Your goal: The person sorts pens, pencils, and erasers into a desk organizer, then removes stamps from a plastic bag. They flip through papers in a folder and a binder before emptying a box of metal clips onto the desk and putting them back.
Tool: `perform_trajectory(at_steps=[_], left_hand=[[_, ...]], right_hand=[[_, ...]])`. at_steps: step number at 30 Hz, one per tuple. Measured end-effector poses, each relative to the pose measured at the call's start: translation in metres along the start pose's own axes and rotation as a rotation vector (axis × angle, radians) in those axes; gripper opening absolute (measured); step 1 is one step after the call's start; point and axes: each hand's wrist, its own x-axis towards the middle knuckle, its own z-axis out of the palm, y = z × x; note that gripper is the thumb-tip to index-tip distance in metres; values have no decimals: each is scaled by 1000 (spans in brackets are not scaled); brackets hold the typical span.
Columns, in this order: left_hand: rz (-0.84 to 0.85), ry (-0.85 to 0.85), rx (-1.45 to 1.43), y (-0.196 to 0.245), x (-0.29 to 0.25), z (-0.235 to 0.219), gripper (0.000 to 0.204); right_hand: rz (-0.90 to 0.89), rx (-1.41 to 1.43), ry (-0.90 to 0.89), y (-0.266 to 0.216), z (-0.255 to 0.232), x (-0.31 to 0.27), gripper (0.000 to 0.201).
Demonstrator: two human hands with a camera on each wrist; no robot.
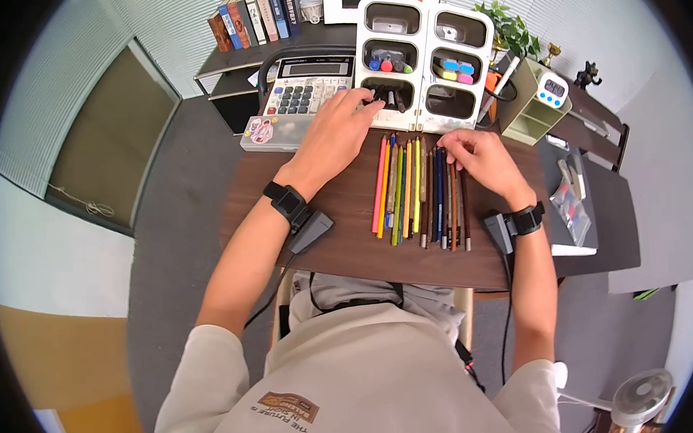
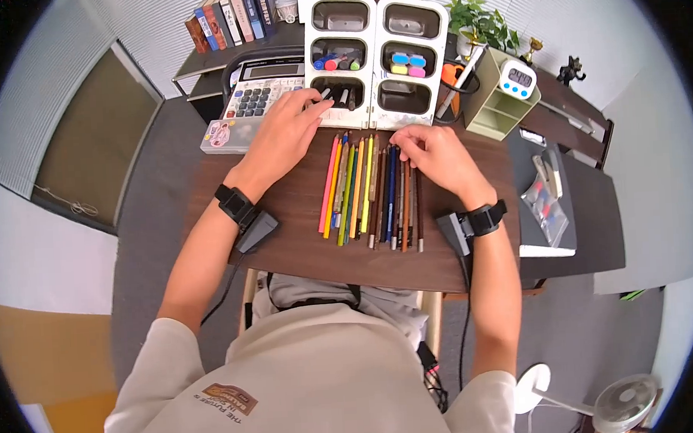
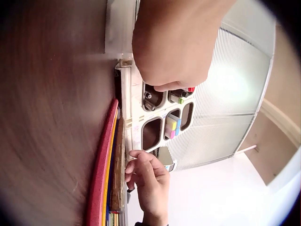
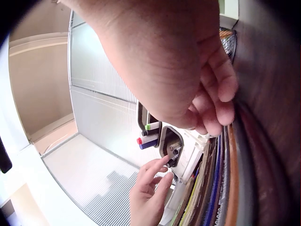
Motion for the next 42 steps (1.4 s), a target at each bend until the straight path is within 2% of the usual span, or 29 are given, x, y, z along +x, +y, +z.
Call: perform_trajectory(at_steps=[8, 17, 23, 26, 32, 35, 39, 42], left_hand=[[-3, -10, -18, -2, 9, 4, 26], [18, 202, 30, 9, 18, -7, 23], [6, 127, 181, 10, 18, -10, 19], [-45, 66, 71, 11, 15, -6, 17], [-71, 6, 34, 7, 13, -3, 22], [-58, 35, 69, 13, 15, -4, 25], [68, 35, 87, 16, 25, -4, 30], [142, -54, 55, 16, 34, -1, 31]], right_hand=[[-73, 39, 16, 3, 2, 0, 25], [-170, -9, 59, 9, 2, -2, 22], [-137, -22, 63, 0, -1, -5, 23], [-147, -28, 57, 3, -1, -4, 22], [-193, -42, 76, 10, 3, -3, 23], [-213, -52, 76, 11, 2, -2, 23], [-205, -61, 54, 9, 1, -3, 23], [-209, -52, 75, 13, 5, -1, 22]])
